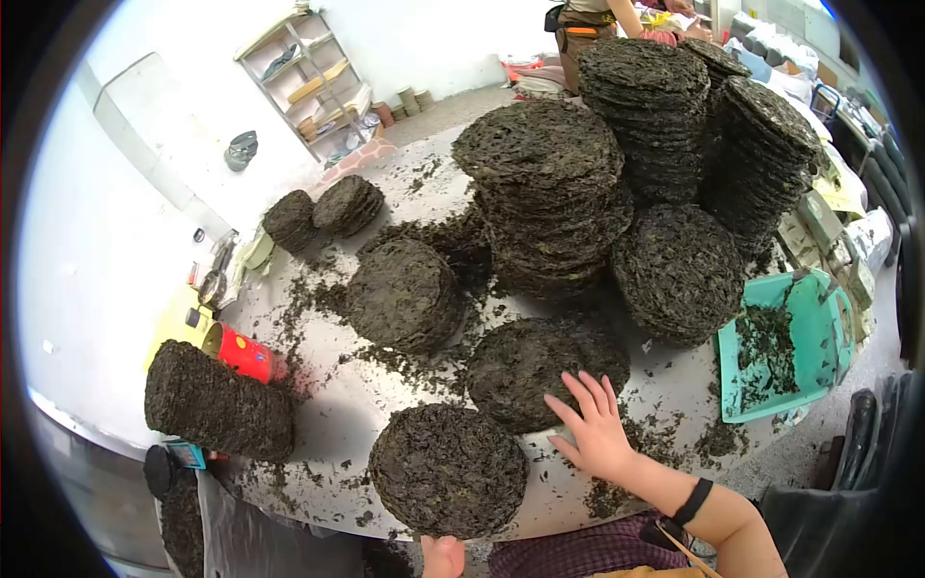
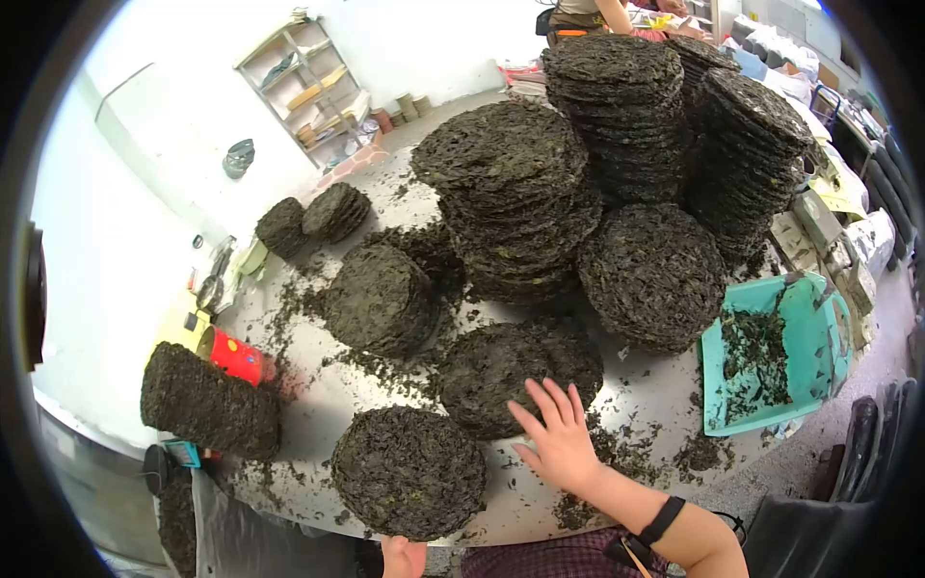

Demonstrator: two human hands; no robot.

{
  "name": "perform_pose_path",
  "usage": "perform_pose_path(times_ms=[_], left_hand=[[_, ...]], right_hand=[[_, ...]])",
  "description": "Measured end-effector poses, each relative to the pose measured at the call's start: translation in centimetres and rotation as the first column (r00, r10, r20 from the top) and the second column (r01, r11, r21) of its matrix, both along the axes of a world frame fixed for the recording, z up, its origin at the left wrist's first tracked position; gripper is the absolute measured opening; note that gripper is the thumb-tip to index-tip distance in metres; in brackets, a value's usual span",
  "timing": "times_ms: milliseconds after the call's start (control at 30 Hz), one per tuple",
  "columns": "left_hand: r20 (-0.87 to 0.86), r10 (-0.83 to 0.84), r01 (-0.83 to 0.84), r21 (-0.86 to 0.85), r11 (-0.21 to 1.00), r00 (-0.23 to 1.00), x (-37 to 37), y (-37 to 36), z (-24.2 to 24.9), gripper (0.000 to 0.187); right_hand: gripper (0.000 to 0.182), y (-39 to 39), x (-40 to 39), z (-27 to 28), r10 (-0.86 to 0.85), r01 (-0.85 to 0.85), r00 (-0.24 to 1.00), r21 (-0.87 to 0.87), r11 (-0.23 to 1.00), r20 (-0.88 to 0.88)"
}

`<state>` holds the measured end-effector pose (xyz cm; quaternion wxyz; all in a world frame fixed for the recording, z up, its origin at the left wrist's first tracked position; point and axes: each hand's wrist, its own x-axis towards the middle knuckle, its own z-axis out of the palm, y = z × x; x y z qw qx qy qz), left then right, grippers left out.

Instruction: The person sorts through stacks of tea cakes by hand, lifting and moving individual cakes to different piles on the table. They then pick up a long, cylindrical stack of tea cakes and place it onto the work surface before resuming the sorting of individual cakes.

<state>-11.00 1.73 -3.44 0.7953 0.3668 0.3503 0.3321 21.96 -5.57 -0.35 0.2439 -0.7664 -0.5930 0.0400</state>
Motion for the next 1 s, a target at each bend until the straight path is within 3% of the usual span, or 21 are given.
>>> perform_pose_path(times_ms=[33, 67, 133, 167, 200, 233, 300, 367, 433, 500, 567, 633, 700, 767, 833, 867, 967, 1000], left_hand=[[0.000, 0.009, -0.009, 0.009, 1.000, 1.000, -0.1, 0.0, 0.4, 0.039], [0.000, 0.068, -0.068, -0.012, 0.998, 0.998, -0.1, -0.1, 0.8, 0.042], [-0.002, 0.135, -0.135, -0.036, 0.990, 0.991, -1.0, 0.3, 0.8, 0.045], [0.093, 0.038, -0.037, -0.011, 0.999, 0.995, -2.7, 1.0, -0.2, 0.051], [0.187, -0.065, 0.063, 0.021, 0.998, 0.980, -2.7, 1.4, 0.3, 0.057], [0.192, -0.066, 0.064, 0.016, 0.998, 0.979, -2.2, 1.2, 0.7, 0.057], [-0.002, 0.188, -0.188, 0.006, 0.982, 0.982, -1.3, 0.8, 2.1, 0.068], [0.065, 0.242, -0.238, -0.058, 0.969, 0.968, -1.0, 1.4, 2.4, 0.072], [-0.045, 0.352, -0.353, -0.027, 0.935, 0.935, 0.3, 2.2, 4.0, 0.093], [-0.043, 0.281, -0.277, 0.072, 0.958, 0.959, 0.1, 2.6, 4.5, 0.088], [0.074, 0.328, -0.324, -0.060, 0.944, 0.942, 0.0, 3.2, 4.3, 0.083], [0.101, 0.313, -0.302, -0.110, 0.947, 0.944, -0.5, 3.2, 3.6, 0.082], [0.119, 0.248, -0.238, -0.090, 0.967, 0.962, 0.6, 2.9, 3.8, 0.083], [0.182, 0.223, -0.196, -0.156, 0.968, 0.958, 0.9, 2.4, 2.9, 0.082], [-0.283, 0.100, -0.095, 0.031, 0.995, 0.954, 3.3, 1.8, 3.8, 0.082], [-0.211, 0.044, -0.016, 0.136, 0.991, 0.977, 3.5, 1.1, 3.3, 0.084], [-0.149, -0.034, 0.067, 0.225, 0.972, 0.988, 4.3, -0.1, 1.7, 0.089], [-0.240, -0.103, 0.112, 0.026, 0.993, 0.965, 3.4, 0.2, 1.0, 0.094]], right_hand=[[0.069, 0.9, 0.3, -0.5, -0.012, 0.011, 1.000, -0.017, 1.000, -0.026], [0.068, 1.4, 0.7, -0.7, 0.056, -0.046, 0.994, -0.112, 0.993, 0.092], [0.069, 2.1, 0.3, -2.2, 0.120, -0.101, 0.980, -0.126, 0.987, 0.159], [0.069, 2.0, -0.1, -2.7, 0.173, -0.142, 0.960, -0.152, 0.978, 0.221], [0.066, 2.0, -0.6, -2.5, 0.169, -0.155, 0.973, -0.096, 0.983, 0.156], [0.066, 1.8, -1.0, -2.2, 0.168, -0.153, 0.973, -0.102, 0.983, 0.159], [0.060, 1.1, -2.1, -1.9, 0.226, -0.220, 0.973, -0.114, 0.969, 0.045], [0.058, 0.8, -2.0, -1.9, 0.207, -0.206, 0.978, -0.045, 0.978, 0.010], [0.062, -0.1, -0.8, 0.4, 0.154, -0.178, 0.979, 0.187, 0.966, 0.134], [0.064, -1.5, 0.6, 2.1, 0.085, -0.120, 0.987, 0.279, 0.953, 0.134], [0.057, -3.7, 2.0, 1.5, 0.088, -0.118, 0.974, 0.137, 0.984, 0.207], [0.049, -5.1, 2.1, 0.6, 0.065, -0.040, 0.972, -0.116, 0.992, 0.225], [0.048, -5.4, 1.3, 0.3, 0.046, -0.019, 0.977, -0.129, 0.991, 0.209], [0.061, -4.8, -1.3, 3.3, 0.218, -0.215, 0.972, 0.039, 0.976, -0.091], [0.083, -2.8, -4.2, 5.5, 0.359, -0.305, 0.865, 0.199, 0.931, -0.351], [0.087, -2.0, -5.6, 6.5, 0.379, -0.312, 0.822, 0.221, 0.924, -0.426], [0.088, -0.2, -7.2, 5.5, 0.409, -0.386, 0.700, 0.172, 0.906, -0.586], [0.076, -0.4, -7.3, 5.4, 0.412, -0.364, 0.688, 0.208, 0.908, -0.597]])
